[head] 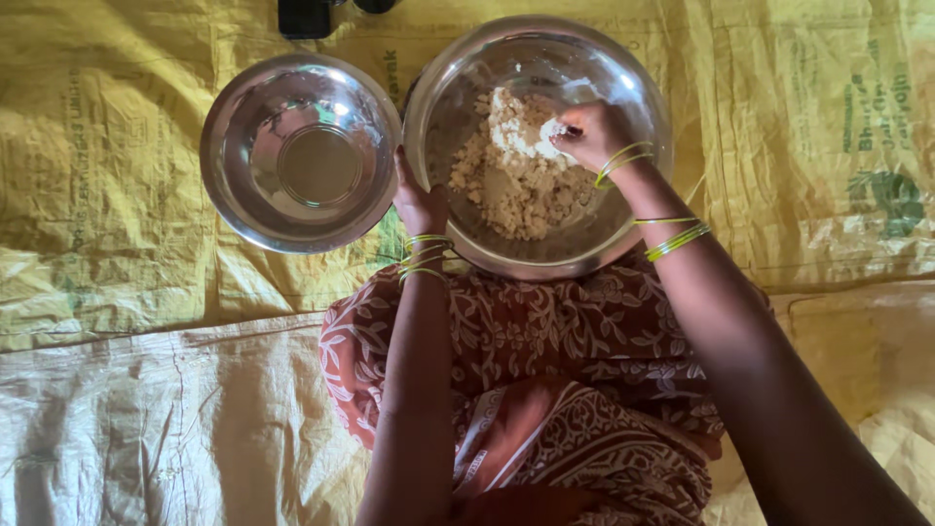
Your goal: The person sits on a yellow sack and mixes a crumbly dough-like substance in a large metal bowl using their right hand. They occasionally pour water from a smaller metal bowl into the mixture to aid in combining the ingredients.
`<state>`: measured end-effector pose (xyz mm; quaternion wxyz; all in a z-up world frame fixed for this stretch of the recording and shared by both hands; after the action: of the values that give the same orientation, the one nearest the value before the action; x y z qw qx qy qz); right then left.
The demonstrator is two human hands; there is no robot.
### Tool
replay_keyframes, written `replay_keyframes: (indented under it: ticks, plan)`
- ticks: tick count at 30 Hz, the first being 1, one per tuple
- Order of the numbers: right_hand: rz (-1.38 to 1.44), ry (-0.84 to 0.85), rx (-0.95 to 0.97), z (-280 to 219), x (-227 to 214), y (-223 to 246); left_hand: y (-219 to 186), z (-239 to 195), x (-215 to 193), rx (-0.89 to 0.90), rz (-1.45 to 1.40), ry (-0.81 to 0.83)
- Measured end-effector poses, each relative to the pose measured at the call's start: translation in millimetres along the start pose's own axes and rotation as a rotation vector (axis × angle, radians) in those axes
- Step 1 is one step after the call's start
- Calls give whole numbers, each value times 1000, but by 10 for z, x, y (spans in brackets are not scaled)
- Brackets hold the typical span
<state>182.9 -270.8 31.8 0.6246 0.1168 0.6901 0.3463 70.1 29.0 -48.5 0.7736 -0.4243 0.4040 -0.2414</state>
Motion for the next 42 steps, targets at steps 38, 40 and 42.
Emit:
replay_keyframes:
  ticks: [38, 40, 42]
  plan:
    - [444, -331, 435, -199, 917, -1588, -37, -31, -5, -55, 48, 31]
    - [412, -319, 428, -122, 1013, -1608, 12, -25, 8, -85, 33, 49]
    - [223, -312, 324, 7, 1096, -1540, 13, -18, 16, -33, 3, 37]
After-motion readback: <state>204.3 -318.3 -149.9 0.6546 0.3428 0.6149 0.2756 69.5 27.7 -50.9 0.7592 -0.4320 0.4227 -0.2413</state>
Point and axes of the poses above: each hand's wrist, its own z-axis towards the middle knuckle, its own x-axis out of the palm, y = z × x, the point moved 7 cm from there along z, towards the middle knuckle, and after that the axes turned 9 degrees about x, right-handed, at the moved point
